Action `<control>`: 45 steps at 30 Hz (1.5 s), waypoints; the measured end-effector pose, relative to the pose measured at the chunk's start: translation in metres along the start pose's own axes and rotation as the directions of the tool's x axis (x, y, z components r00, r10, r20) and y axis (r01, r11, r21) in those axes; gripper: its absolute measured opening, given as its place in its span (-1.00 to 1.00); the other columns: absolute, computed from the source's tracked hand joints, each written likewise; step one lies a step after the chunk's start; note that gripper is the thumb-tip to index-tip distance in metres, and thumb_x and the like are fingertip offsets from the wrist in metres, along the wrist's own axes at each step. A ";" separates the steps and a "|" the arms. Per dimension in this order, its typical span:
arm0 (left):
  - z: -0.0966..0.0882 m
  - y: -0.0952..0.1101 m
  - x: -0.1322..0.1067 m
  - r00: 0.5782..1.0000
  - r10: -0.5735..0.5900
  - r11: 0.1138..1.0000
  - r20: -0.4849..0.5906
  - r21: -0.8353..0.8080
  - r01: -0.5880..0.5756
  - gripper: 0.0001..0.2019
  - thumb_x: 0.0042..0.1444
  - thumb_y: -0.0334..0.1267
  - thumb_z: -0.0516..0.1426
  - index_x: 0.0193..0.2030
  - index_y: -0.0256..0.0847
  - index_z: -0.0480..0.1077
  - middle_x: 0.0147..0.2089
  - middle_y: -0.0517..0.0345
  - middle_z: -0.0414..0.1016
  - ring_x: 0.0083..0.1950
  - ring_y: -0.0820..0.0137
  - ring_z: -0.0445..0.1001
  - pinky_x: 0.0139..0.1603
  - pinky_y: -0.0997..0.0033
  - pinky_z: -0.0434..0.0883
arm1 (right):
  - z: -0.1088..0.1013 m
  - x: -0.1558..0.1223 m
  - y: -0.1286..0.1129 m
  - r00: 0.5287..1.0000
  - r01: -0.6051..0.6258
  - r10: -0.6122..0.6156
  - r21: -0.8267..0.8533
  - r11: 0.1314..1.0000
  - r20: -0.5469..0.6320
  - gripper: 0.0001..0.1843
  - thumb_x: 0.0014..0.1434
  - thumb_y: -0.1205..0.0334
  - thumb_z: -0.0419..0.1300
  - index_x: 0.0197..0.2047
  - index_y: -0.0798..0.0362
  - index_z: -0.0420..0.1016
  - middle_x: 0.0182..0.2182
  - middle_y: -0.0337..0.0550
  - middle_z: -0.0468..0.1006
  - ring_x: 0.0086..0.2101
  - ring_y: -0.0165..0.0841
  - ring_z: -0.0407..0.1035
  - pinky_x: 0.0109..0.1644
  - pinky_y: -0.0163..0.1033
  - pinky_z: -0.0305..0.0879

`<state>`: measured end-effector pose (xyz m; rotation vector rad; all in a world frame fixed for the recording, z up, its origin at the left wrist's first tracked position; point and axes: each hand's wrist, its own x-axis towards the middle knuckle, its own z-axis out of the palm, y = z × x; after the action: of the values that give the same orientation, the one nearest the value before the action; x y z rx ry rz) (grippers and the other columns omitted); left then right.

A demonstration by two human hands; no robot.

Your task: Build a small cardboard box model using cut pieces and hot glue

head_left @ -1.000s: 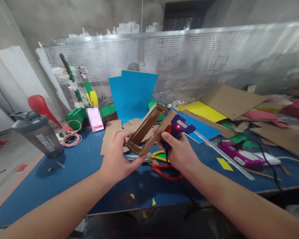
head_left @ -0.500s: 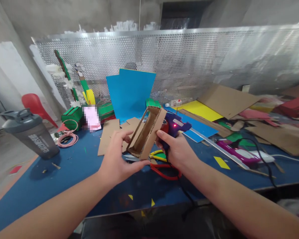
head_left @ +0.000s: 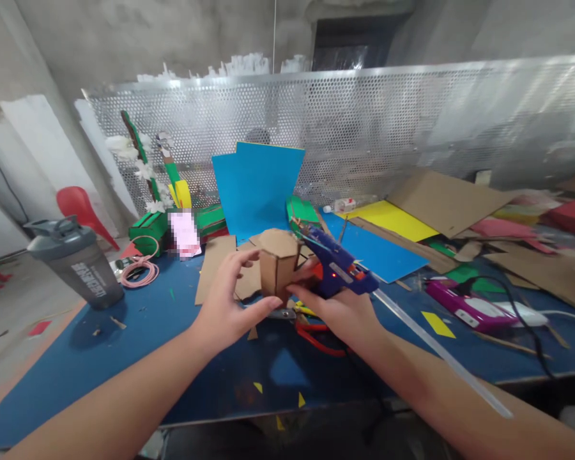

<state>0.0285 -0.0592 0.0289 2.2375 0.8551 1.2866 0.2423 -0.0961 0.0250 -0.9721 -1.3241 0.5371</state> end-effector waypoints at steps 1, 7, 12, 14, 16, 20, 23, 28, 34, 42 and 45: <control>0.001 0.000 0.000 1.000 0.000 0.999 0.005 -0.033 0.000 -0.35 0.23 0.15 0.35 0.35 -0.03 0.34 0.31 -0.11 0.49 0.27 0.03 0.50 0.15 0.04 0.50 | 0.002 -0.002 0.002 0.999 0.036 -0.036 -0.031 0.999 0.011 -0.83 0.02 0.12 0.52 -0.32 -0.14 0.65 -0.37 -0.17 0.75 -0.23 -0.03 0.69 -0.02 0.08 0.64; 0.006 0.001 0.001 0.997 -0.052 0.998 -0.059 -0.047 0.049 -0.37 0.15 0.04 0.42 0.28 -0.07 0.38 0.20 -0.09 0.56 0.13 0.09 0.56 0.01 0.11 0.51 | 0.010 -0.010 0.009 0.998 0.047 -0.047 -0.012 0.999 0.035 -0.78 0.05 0.05 0.56 -0.31 -0.14 0.64 -0.34 -0.08 0.76 -0.29 -0.03 0.67 -0.03 0.11 0.64; 0.004 0.002 0.001 0.995 0.065 0.998 -0.081 0.019 -0.064 -0.52 0.16 -0.05 0.41 0.14 -0.08 0.40 0.09 -0.04 0.53 0.08 0.14 0.53 -0.01 0.14 0.51 | 0.004 -0.008 0.006 0.999 0.045 -0.046 -0.012 0.999 -0.020 -0.75 0.13 0.00 0.53 -0.29 -0.12 0.58 -0.36 -0.14 0.74 -0.28 -0.08 0.67 0.02 0.09 0.62; 0.003 0.003 0.001 0.990 0.126 0.990 -0.064 0.065 -0.121 -0.52 0.16 -0.08 0.41 0.15 -0.07 0.40 0.09 -0.04 0.52 0.10 0.13 0.53 0.02 0.14 0.52 | 0.001 -0.006 0.001 0.998 0.041 -0.040 0.032 0.999 -0.042 -0.75 0.16 0.01 0.51 -0.27 -0.12 0.56 -0.35 -0.18 0.74 -0.26 -0.13 0.68 0.05 0.06 0.63; 0.003 0.005 0.002 0.985 0.165 0.982 -0.043 0.096 -0.160 -0.50 0.18 -0.09 0.39 0.20 -0.06 0.38 0.11 -0.05 0.52 0.14 0.11 0.53 0.06 0.12 0.52 | -0.002 -0.005 -0.005 0.998 0.050 -0.045 0.099 0.994 -0.047 -0.77 0.20 0.03 0.48 -0.23 -0.12 0.54 -0.31 -0.20 0.75 -0.24 -0.16 0.69 0.03 0.02 0.65; 0.004 0.007 0.004 0.980 0.200 0.973 -0.016 0.121 -0.196 -0.52 0.19 -0.19 0.35 0.23 -0.05 0.37 0.15 -0.06 0.53 0.19 0.09 0.54 0.12 0.08 0.53 | -0.008 -0.007 -0.010 0.994 0.110 -0.110 0.074 0.991 -0.002 -0.85 0.24 0.08 0.47 -0.21 -0.16 0.59 -0.27 -0.20 0.76 -0.21 -0.16 0.69 0.06 0.00 0.64; 0.005 0.007 0.005 0.978 0.206 0.969 0.010 0.140 -0.206 -0.52 0.19 -0.25 0.32 0.23 -0.06 0.36 0.16 -0.08 0.54 0.20 0.09 0.55 0.16 0.06 0.53 | -0.011 -0.009 -0.009 0.991 0.130 -0.131 0.053 0.990 0.009 -0.87 0.23 0.11 0.47 -0.20 -0.17 0.62 -0.24 -0.21 0.76 -0.16 -0.15 0.68 0.15 0.03 0.61; 0.005 0.006 0.005 0.976 0.210 0.961 0.054 0.176 -0.216 -0.44 0.17 -0.28 0.33 0.30 -0.05 0.34 0.23 -0.10 0.54 0.27 0.03 0.54 0.26 -0.03 0.51 | -0.011 -0.009 -0.013 0.985 0.162 -0.163 0.034 0.986 0.046 -0.97 0.31 0.16 0.39 -0.22 -0.15 0.66 -0.23 -0.20 0.76 -0.16 -0.20 0.67 0.17 0.00 0.59; 0.005 0.005 0.001 0.973 0.224 0.946 0.064 0.226 -0.233 -0.29 0.13 -0.30 0.34 0.42 -0.01 0.26 0.30 -0.12 0.51 0.31 -0.01 0.53 0.30 -0.13 0.51 | -0.014 -0.007 -0.012 0.991 0.127 -0.128 0.017 0.992 0.039 -0.93 0.26 0.10 0.44 -0.26 -0.15 0.70 -0.28 -0.18 0.74 -0.18 -0.14 0.65 0.12 0.05 0.61; 0.003 0.006 0.002 0.970 0.224 0.944 0.091 0.227 -0.239 -0.28 0.12 -0.35 0.36 0.41 0.00 0.28 0.32 -0.11 0.52 0.32 0.01 0.55 0.31 -0.10 0.52 | -0.014 -0.006 -0.016 0.982 0.182 -0.182 0.011 0.983 0.057 -0.94 0.27 0.16 0.42 -0.28 -0.15 0.68 -0.30 -0.19 0.72 -0.21 -0.18 0.64 0.13 0.02 0.61; 0.003 0.006 0.002 0.968 0.234 0.942 0.090 0.224 -0.249 -0.28 0.09 -0.36 0.37 0.39 -0.01 0.30 0.32 -0.11 0.53 0.32 0.01 0.56 0.30 -0.09 0.53 | -0.012 -0.005 -0.022 0.975 0.210 -0.211 0.021 0.977 0.065 -0.94 0.28 0.22 0.40 -0.27 -0.12 0.67 -0.29 -0.20 0.72 -0.21 -0.21 0.65 0.12 -0.02 0.61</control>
<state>0.0333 -0.0620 0.0323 2.6240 0.7613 1.2683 0.2482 -0.1149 0.0407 -0.7963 -1.4621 0.4185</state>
